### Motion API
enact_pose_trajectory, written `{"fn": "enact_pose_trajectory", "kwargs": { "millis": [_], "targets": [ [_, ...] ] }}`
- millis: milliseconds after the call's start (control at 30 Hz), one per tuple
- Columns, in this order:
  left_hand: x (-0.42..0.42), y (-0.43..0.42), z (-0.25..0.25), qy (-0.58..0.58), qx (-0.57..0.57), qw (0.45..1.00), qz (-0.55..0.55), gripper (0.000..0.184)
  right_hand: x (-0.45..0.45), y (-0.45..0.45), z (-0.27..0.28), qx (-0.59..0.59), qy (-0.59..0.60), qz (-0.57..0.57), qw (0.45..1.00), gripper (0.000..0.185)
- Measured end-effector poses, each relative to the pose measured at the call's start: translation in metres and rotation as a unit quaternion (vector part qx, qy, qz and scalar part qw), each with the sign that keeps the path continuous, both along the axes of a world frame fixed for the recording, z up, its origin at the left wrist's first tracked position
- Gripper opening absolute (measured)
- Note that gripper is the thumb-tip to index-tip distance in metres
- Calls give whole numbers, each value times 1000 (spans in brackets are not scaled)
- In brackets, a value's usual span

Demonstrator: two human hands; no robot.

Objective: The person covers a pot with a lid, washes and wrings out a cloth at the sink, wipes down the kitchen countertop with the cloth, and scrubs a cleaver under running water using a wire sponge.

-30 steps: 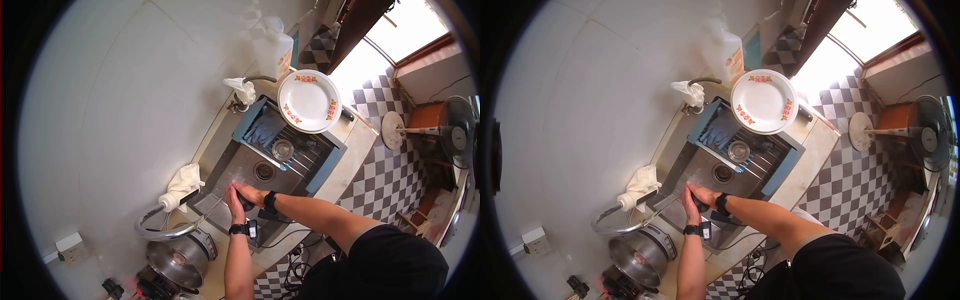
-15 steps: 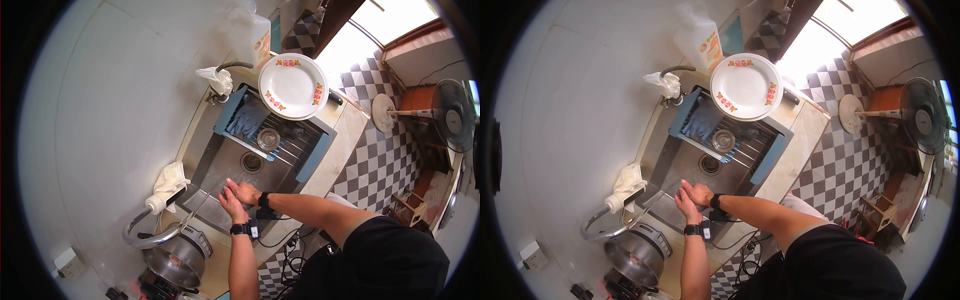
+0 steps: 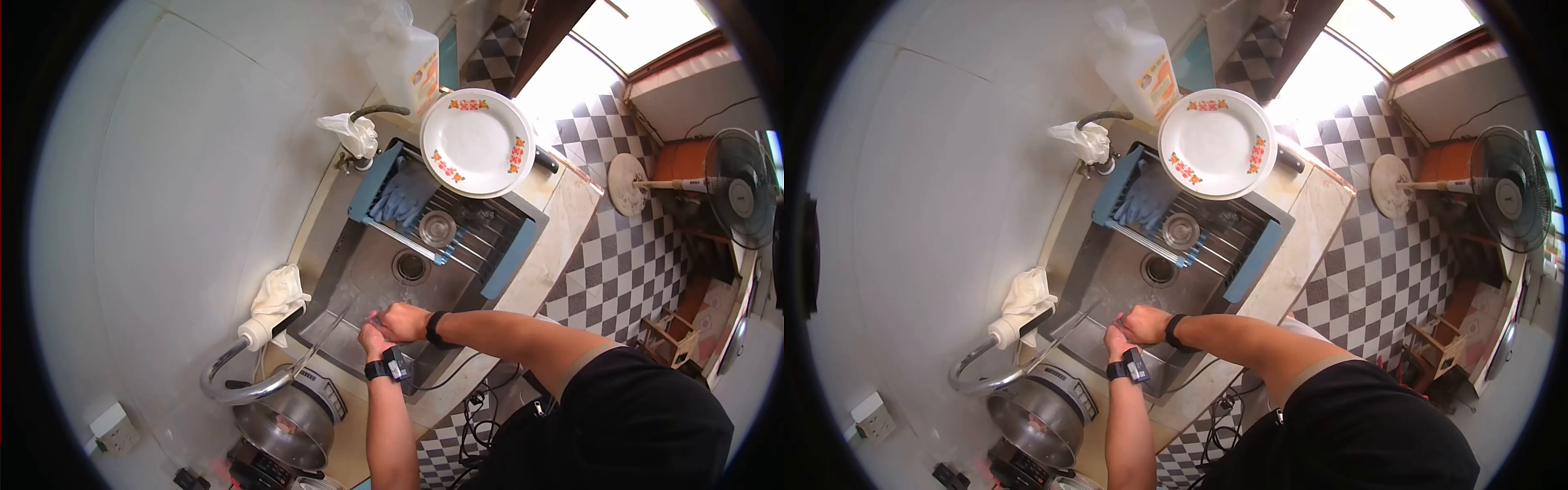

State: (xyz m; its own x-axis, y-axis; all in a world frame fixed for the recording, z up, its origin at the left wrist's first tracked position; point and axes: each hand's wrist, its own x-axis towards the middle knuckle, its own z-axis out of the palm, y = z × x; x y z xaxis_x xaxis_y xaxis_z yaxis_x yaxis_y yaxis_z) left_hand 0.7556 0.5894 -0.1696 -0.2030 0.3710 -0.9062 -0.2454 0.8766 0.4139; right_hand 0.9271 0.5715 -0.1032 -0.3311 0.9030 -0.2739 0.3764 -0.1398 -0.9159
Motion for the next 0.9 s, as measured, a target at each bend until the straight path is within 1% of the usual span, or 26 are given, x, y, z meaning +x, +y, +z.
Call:
{"fn": "enact_pose_trajectory", "kwargs": {
  "millis": [33, 67, 100, 133, 167, 200, 233, 267, 300, 333, 367, 400, 433, 467, 500, 533, 567, 600, 633, 667, 700, 733, 767, 833, 867, 900],
  "targets": [
    [1, 3, 1, -20, -67, 998, 6, 34, 2, 2, 2, 3, -2, 0, 1000, 45],
    [-2, 2, -4, -23, -64, 998, 8, 34, 3, 4, 4, -8, -23, 11, 1000, 45],
    [-7, -2, -9, -127, -26, 992, 6, 39, 3, 5, 7, -19, -45, 25, 999, 45],
    [-11, -5, -12, -229, 15, 973, 5, 45, 0, 4, 4, -12, -47, 35, 998, 45],
    [-4, 1, 7, -232, 27, 972, 14, 45, -6, 1, -10, 14, -10, -45, 999, 45],
    [12, 10, 44, -245, 2, 969, 33, 48, -12, 1, -26, 41, 26, -120, 992, 47],
    [22, 14, 69, -259, -23, 964, 54, 52, -18, 2, -38, 52, 23, -103, 993, 47],
    [21, 11, 77, -320, 17, 947, 18, 50, -24, 3, -51, 27, -26, -164, 986, 48],
    [19, 9, 82, -327, 33, 944, 33, 50, -22, 11, -58, 2, -45, -200, 979, 48],
    [15, 7, 86, -275, 58, 960, -19, 48, -18, 20, -64, -23, -61, -236, 969, 49],
    [12, 5, 90, -220, 81, 970, -67, 48, -7, 33, -56, -10, -67, -220, 973, 49],
    [8, 5, 94, -231, 80, 970, -1, 52, 5, 45, -47, -119, 21, -231, 965, 50],
    [-1, 2, 87, -237, 94, 967, 16, 52, 12, 55, -39, -229, 104, -236, 939, 50],
    [-10, 0, 76, -221, 125, 967, 36, 51, 7, 59, -37, -189, 114, -281, 934, 49],
    [-19, -2, 64, -203, 156, 965, 57, 50, 8, 68, -36, -180, 105, -261, 943, 49],
    [-20, -1, 72, -208, 174, 957, 105, 40, 12, 77, -22, -260, 197, -323, 889, 48],
    [-23, -7, 58, -210, 189, 950, 135, 40, 13, 83, -5, -338, 281, -373, 817, 48],
    [-29, -14, 26, -220, 157, 945, 185, 37, 12, 86, 17, -327, 328, -353, 813, 48],
    [-42, -17, 1, -229, 129, 935, 239, 35, 11, 88, 8, -318, 351, -314, 823, 48],
    [-46, -14, -15, -241, 50, 920, 304, 38, 9, 91, 5, -327, 356, -284, 828, 46],
    [-43, -10, -22, -258, -28, 894, 366, 40, 5, 90, 14, -338, 405, -258, 809, 45],
    [-32, -8, -5, -199, -7, 930, 308, 40, 0, 89, 15, -333, 421, -240, 809, 45],
    [-18, -2, 19, -139, 5, 960, 243, 42, 0, 85, 6, -302, 396, -168, 851, 42],
    [-7, 13, 52, -174, 6, 956, 234, 44, 0, 78, -11, -213, 342, -33, 915, 37],
    [-5, 17, 58, -183, 17, 951, 250, 44, -3, 77, 2, -348, 408, -69, 841, 35],
    [-3, 19, 63, -268, 53, 930, 248, 42, -6, 77, 14, -473, 459, -112, 744, 35]
  ]
}}
